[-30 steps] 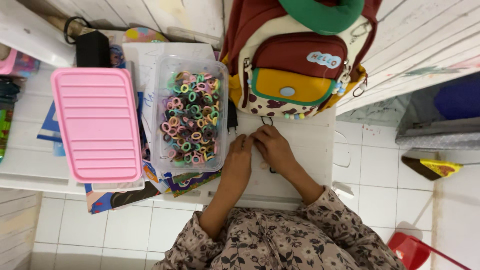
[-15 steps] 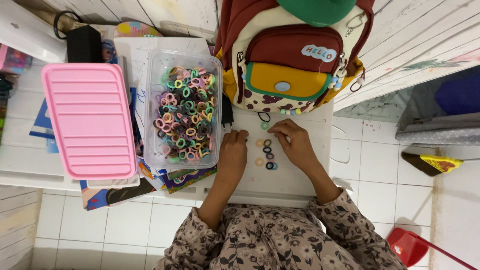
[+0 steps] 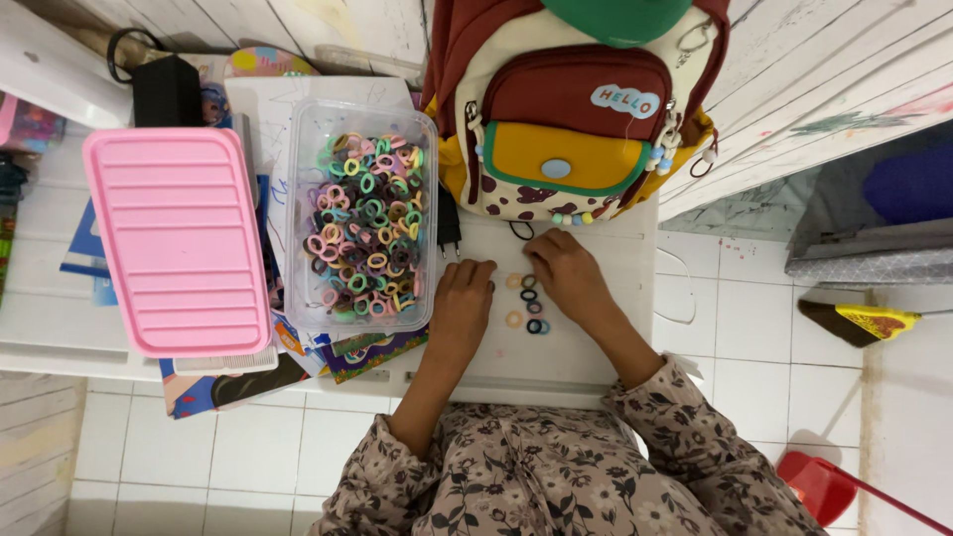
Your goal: The person organizes various stationary items, books, and drawings on a white surface, placing items into a pink container and moving others aside.
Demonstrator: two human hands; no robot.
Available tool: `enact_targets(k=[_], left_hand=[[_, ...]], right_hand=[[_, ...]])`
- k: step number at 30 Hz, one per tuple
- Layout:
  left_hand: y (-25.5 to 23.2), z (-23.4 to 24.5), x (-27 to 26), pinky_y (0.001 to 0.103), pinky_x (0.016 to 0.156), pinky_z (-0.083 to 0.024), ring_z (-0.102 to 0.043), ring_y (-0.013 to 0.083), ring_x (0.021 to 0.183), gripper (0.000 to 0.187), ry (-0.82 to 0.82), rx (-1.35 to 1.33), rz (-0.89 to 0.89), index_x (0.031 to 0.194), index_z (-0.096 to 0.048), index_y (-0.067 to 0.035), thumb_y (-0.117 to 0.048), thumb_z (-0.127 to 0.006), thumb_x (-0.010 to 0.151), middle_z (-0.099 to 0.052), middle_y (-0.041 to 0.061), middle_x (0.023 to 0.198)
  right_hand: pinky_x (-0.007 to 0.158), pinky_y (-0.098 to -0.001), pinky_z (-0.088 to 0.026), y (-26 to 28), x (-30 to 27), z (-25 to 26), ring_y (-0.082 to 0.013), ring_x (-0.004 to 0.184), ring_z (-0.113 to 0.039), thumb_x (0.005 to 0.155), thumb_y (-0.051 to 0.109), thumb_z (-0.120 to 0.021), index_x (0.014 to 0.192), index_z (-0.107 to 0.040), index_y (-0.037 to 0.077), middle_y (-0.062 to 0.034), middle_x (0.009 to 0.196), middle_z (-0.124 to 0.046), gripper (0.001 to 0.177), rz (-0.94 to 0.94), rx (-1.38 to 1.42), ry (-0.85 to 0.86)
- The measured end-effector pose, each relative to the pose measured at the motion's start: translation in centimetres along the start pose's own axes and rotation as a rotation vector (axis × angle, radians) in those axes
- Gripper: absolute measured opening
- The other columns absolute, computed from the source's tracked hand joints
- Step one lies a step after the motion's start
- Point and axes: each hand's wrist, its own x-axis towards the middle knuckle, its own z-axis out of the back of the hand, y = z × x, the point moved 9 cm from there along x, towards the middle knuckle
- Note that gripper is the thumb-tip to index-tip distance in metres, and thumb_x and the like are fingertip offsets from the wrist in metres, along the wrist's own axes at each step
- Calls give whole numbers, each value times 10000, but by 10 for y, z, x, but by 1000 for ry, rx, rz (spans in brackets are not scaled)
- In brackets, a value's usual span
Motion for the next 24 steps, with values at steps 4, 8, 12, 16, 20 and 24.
enact_targets(k=[4, 8, 12, 16, 20, 24], left_hand=[[2, -2, -1, 435, 877, -518, -605, 334, 987, 364, -6, 29, -11, 1138, -673, -26, 47, -653, 783, -638, 133, 1017], [0, -4, 2, 423, 879, -526, -610, 330, 1009, 355, 4, 48, -8, 1136, -670, -23, 42, -661, 787, -631, 135, 1018], [3, -2, -1, 426, 821, -543, -644, 328, 956, 315, 73, -205, 131, 1175, -659, -43, 25, -639, 868, -625, 141, 1064], [1, -8, 1, 428, 784, -560, -681, 330, 928, 298, 92, -331, 147, 1181, -680, -69, 31, -625, 906, -652, 129, 1086], [-6, -20, 6, 413, 815, -565, -684, 328, 978, 269, 78, -336, 21, 1138, -700, -62, 42, -637, 899, -662, 112, 1103], [-1, -34, 6, 417, 814, -563, -678, 328, 973, 284, 117, -369, 70, 1132, -702, -52, 21, -668, 859, -662, 121, 1099]], right_hand=[[785, -409, -558, 1, -4, 9, -316, 921, -674, 861, 8, -660, 1072, -683, 49, -119, 1046, -661, 216, -40, 13, 8], [718, -348, -540, -16, -12, 16, -243, 794, -655, 878, -18, -611, 1127, -684, 28, -120, 1002, -639, 263, -191, 204, -14], [771, -284, -577, -54, -26, -1, -154, 874, -674, 937, -25, -477, 1080, -666, -19, -65, 1096, -623, 238, -351, 716, 3], [824, -285, -569, -78, -38, -21, -150, 915, -672, 962, -8, -466, 1076, -682, -27, -78, 1071, -685, 245, -462, 936, 77], [798, -289, -555, -82, -42, -32, -149, 899, -676, 993, 45, -511, 1087, -697, -14, -79, 1049, -713, 217, -581, 1098, 111], [727, -289, -495, -61, -33, -23, -129, 815, -588, 942, 52, -708, 1107, -711, 4, -63, 1023, -699, 171, -447, 805, 132]])
